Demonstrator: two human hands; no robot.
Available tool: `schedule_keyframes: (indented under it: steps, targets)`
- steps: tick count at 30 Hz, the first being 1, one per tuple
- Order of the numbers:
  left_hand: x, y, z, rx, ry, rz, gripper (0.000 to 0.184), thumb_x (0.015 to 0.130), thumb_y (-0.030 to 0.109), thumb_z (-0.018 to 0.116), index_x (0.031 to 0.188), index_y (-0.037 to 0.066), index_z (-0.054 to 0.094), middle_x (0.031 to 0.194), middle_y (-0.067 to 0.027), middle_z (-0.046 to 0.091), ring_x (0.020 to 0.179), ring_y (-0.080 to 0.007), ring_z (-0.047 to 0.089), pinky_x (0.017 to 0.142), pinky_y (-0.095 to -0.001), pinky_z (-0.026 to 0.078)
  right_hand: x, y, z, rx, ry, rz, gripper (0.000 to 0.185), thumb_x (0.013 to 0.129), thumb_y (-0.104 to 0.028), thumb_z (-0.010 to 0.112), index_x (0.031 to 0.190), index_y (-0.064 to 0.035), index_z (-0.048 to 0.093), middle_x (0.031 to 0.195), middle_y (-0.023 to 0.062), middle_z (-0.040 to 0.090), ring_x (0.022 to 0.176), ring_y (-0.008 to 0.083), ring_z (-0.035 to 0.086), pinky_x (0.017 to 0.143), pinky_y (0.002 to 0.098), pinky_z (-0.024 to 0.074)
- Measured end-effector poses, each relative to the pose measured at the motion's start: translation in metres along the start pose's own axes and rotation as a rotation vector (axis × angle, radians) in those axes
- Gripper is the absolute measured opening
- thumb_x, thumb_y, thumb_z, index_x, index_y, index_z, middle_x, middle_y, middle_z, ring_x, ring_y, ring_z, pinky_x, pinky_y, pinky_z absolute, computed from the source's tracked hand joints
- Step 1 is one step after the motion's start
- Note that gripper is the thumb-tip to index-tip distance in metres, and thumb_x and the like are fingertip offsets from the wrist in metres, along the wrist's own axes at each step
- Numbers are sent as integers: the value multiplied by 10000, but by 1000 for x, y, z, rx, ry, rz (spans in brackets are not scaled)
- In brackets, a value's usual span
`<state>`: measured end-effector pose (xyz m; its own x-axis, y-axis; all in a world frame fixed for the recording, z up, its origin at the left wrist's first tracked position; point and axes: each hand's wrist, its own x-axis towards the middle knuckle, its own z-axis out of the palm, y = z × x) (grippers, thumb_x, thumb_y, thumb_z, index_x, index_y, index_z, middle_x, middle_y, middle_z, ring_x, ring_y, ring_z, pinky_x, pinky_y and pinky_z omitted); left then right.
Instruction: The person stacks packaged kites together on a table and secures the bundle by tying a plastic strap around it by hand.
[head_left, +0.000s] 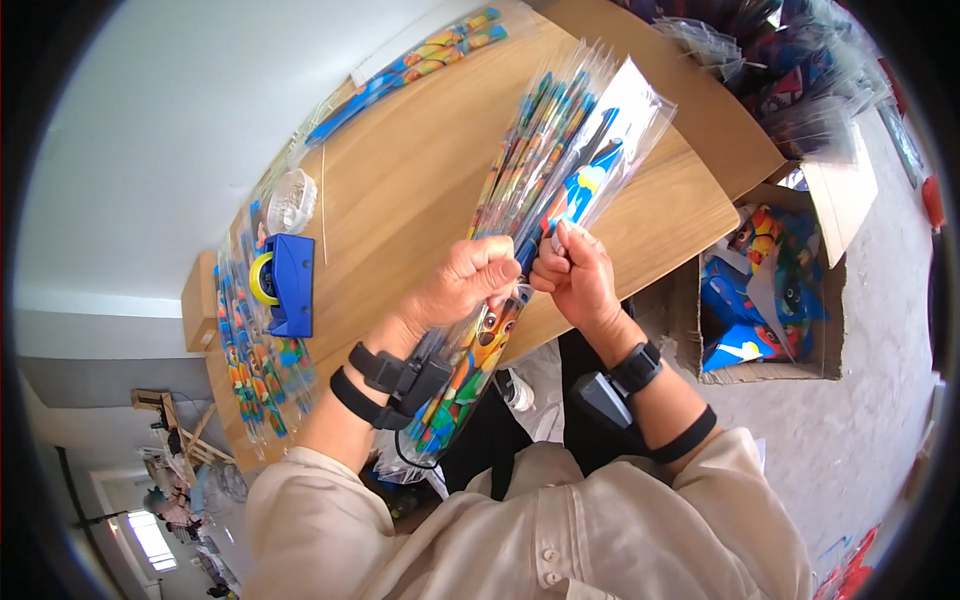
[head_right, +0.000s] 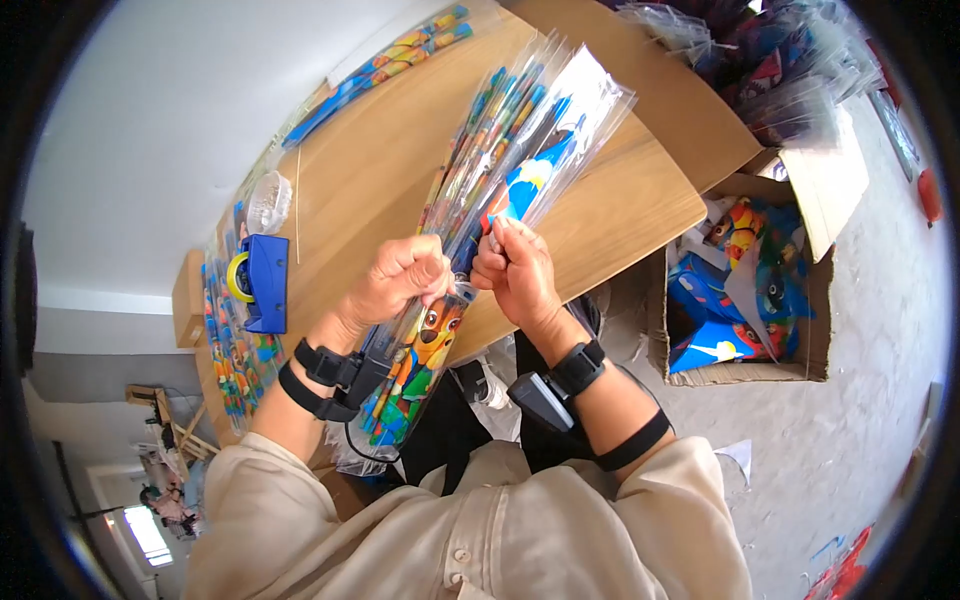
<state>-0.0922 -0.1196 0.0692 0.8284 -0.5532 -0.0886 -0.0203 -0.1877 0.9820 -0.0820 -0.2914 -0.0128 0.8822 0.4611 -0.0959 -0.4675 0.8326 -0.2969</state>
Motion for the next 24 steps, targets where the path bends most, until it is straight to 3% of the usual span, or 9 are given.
schedule_keyframes:
  steps: [2,8,10,16,24]
  targets:
    - [7,4,-7,-127,-15,-62,386,1004,312,497,721,85,365,615,18,380,548,-88,372,625,-279,426,5,-3,2,-62,-26,14,296,998,-240,467,732,-138,388,585,-29,322,495,83,276,478,259,271]
    - [10,13,-6,-206,133,-67,337,1014,264,480,760,85,349,581,11,339,543,-87,329,542,-272,321,8,-13,17,-114,-134,27,302,1014,-222,434,735,-121,381,567,-37,297,490,81,252,475,260,244]
    - [8,20,-9,-302,279,15,347,1011,287,478,760,89,344,561,11,337,504,-87,296,517,-283,300,9,-21,22,-109,-187,22,307,1010,-194,438,724,-107,368,568,-31,292,493,87,253,484,268,247]
    - [-3,34,-33,-186,351,76,346,1010,338,465,788,102,343,508,25,299,422,-77,221,458,-300,263,21,-38,36,-274,-192,85,352,980,-163,490,678,-85,326,571,-6,329,512,100,287,491,280,254]
    - [-17,19,-54,-169,360,3,335,1018,355,426,805,109,344,497,28,298,403,-65,208,437,-299,265,33,-49,18,-470,-130,155,321,942,-170,545,675,-37,426,584,23,419,521,98,367,498,262,320]
